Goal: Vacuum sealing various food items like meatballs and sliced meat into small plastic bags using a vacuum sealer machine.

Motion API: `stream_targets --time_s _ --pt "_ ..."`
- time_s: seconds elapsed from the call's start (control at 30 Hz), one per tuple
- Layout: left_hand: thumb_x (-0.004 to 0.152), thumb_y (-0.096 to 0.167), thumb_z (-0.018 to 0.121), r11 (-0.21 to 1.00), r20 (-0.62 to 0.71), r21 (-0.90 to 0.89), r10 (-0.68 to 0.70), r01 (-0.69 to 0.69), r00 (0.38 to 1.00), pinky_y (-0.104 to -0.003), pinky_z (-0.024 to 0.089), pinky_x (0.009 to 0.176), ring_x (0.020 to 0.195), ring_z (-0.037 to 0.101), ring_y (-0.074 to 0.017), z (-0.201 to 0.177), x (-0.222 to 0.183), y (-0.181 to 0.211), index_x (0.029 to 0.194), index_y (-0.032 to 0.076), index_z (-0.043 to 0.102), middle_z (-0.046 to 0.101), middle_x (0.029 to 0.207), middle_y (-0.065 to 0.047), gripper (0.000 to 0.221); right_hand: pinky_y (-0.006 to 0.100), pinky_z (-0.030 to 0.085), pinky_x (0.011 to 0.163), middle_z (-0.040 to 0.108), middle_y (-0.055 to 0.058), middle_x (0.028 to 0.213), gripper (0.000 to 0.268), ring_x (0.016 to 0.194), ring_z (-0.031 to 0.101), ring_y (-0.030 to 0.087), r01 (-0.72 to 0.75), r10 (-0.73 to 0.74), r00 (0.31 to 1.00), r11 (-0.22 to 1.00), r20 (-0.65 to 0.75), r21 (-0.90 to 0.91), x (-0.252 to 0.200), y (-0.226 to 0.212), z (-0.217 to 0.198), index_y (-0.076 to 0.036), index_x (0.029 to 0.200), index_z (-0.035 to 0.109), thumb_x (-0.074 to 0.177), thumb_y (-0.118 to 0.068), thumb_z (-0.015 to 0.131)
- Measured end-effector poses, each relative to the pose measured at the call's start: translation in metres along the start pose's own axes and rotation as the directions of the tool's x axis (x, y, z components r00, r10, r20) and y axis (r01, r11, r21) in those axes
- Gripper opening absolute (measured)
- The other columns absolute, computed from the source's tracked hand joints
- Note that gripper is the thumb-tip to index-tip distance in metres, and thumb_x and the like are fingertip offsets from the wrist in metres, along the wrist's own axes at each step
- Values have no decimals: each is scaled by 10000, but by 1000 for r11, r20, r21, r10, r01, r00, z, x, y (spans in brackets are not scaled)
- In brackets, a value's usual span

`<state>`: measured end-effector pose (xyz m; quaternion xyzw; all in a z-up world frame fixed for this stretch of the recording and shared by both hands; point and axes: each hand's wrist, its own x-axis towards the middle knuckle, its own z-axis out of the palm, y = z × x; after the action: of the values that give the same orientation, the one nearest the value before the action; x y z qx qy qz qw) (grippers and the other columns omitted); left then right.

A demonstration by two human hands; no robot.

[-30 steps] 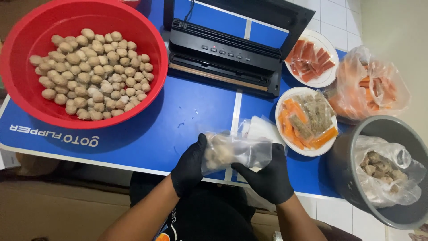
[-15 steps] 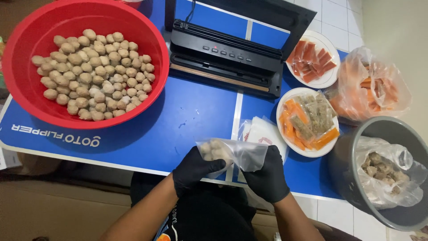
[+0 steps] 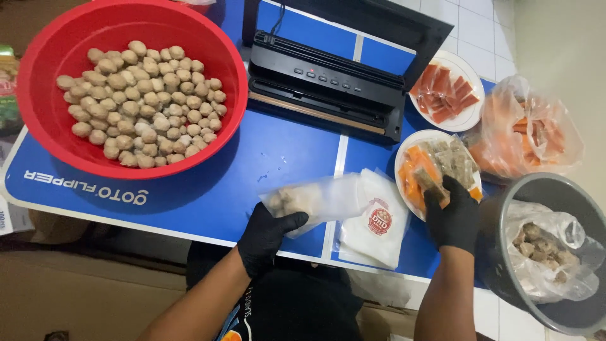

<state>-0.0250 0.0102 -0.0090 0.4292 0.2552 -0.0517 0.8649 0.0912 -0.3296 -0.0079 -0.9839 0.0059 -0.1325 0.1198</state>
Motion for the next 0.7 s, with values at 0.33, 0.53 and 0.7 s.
stream_targets --time_s 0.33,0.53,0.7 --pt "847 66 761 995 -7 -56 -88 87 996 -472 597 722 798 732 -357 11 -9 13 1187 -54 651 730 963 -251 377 459 573 868 747 122 1029 397 990 708 350 -161 168 984 982 66 -102 0 9 26 -153 1189 753 847 -352 790" --pt "922 229 712 920 -32 -358 -181 158 983 -441 594 649 747 727 -363 18 -10 23 1149 0 675 734 955 -229 325 515 535 914 696 219 1121 321 1057 659 406 -182 205 973 964 -104 196 -15 -3 1 -45 1269 697 1019 -239 747" --pt "931 253 703 913 65 -355 -193 203 979 -481 604 706 814 731 -419 3 8 10 1146 18 681 732 1003 -273 319 502 543 890 663 281 1076 262 1038 657 450 -100 -12 975 866 221 489 -33 -47 -56 -60 1282 642 1058 -153 544"
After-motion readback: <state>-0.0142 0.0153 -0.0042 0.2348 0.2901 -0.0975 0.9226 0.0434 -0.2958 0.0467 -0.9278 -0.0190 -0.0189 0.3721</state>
